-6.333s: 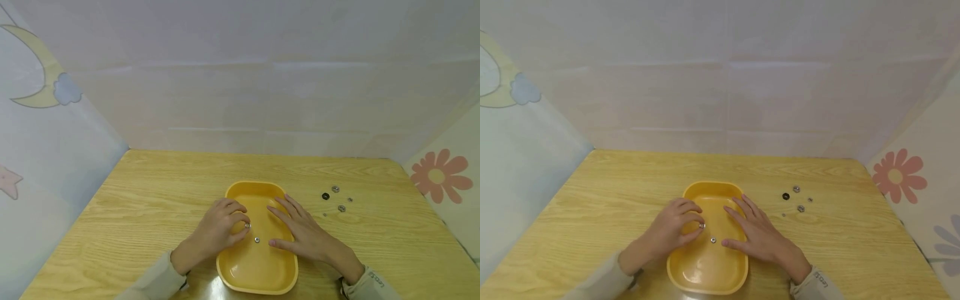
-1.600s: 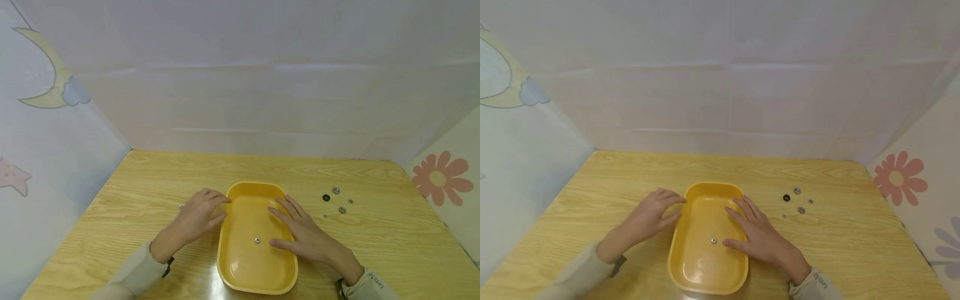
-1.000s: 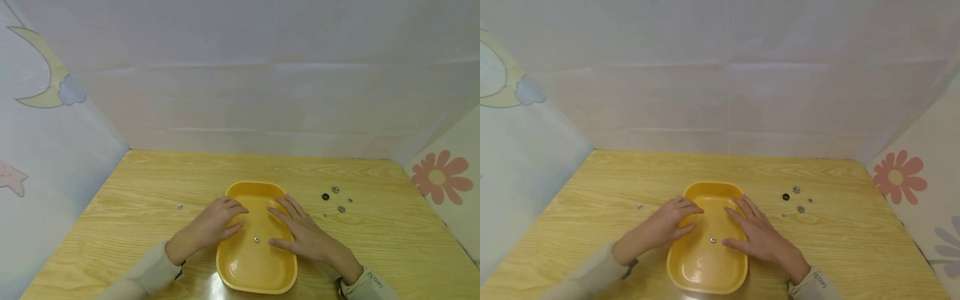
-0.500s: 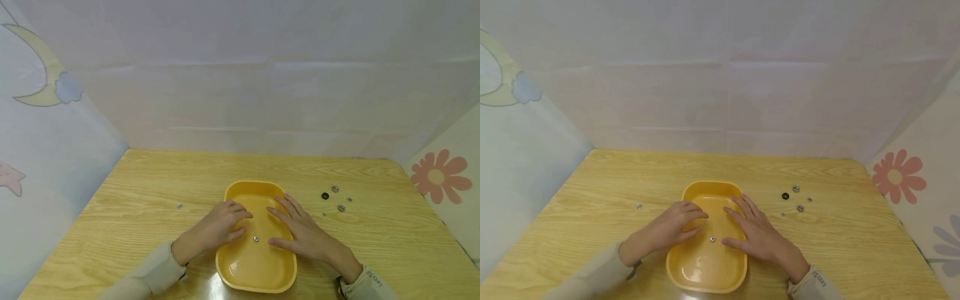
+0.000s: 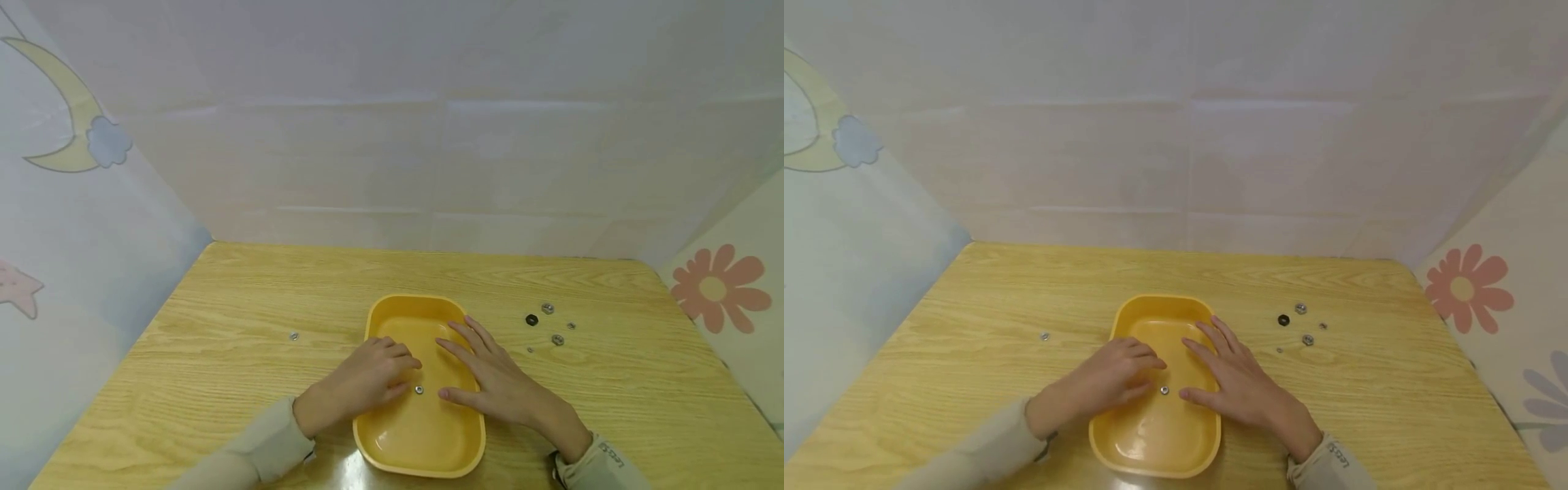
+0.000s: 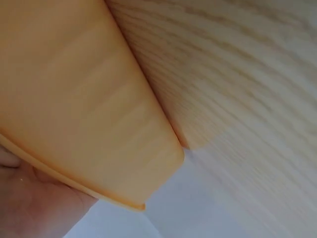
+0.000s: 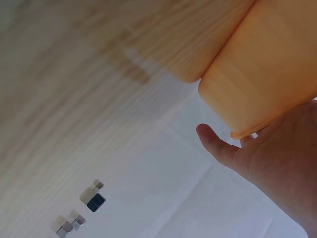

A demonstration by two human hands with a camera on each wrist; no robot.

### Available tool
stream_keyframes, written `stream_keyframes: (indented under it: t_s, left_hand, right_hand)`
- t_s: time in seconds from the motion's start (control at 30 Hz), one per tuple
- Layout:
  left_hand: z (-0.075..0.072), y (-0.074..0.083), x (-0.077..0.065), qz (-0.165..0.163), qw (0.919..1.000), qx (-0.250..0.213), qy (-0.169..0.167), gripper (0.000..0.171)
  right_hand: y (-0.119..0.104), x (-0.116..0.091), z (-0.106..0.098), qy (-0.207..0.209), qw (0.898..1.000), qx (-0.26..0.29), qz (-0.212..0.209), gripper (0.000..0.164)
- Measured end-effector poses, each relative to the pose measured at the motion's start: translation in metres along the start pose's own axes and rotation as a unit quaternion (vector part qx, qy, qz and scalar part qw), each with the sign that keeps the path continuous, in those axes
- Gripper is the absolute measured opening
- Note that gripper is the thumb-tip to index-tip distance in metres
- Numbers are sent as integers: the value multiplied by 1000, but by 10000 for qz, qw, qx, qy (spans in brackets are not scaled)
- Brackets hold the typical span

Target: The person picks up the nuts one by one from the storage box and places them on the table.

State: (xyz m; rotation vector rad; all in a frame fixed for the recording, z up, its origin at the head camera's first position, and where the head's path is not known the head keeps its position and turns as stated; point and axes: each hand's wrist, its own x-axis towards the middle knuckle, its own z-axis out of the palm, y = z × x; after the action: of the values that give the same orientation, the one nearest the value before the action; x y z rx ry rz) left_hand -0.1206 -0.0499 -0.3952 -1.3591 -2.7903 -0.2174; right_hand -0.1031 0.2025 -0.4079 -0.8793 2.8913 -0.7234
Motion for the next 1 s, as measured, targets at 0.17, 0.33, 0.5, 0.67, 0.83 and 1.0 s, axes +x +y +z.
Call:
stream_keyframes:
  t_s: [0.17,0.33,0.5,0.67,0.83,1.0]
  left_hand:
    - [2,2,0,-85,9998,141,-94,31]
    - [4,4,1,-188,9989,366,-244,27]
    - [4,7,3,-146,9980,500,-370,22]
    - [5,6,4,-29,9978,519,-408,22]
    - [6,5,5,128,9977,490,-460,22]
    - [7,6,7,121,9976,430,-527,21]
  right_hand:
    - [0,0,1,45,10000,19,-8,70]
    - [-1,0,1,61,10000,54,-14,69]
    - [-1,0,2,86,9999,74,-11,68]
    - [-2,0,2,134,9999,46,-63,68]
    - [-1,1,3,153,9998,33,-84,68]
    - [-1,0,4,139,9999,36,-43,67]
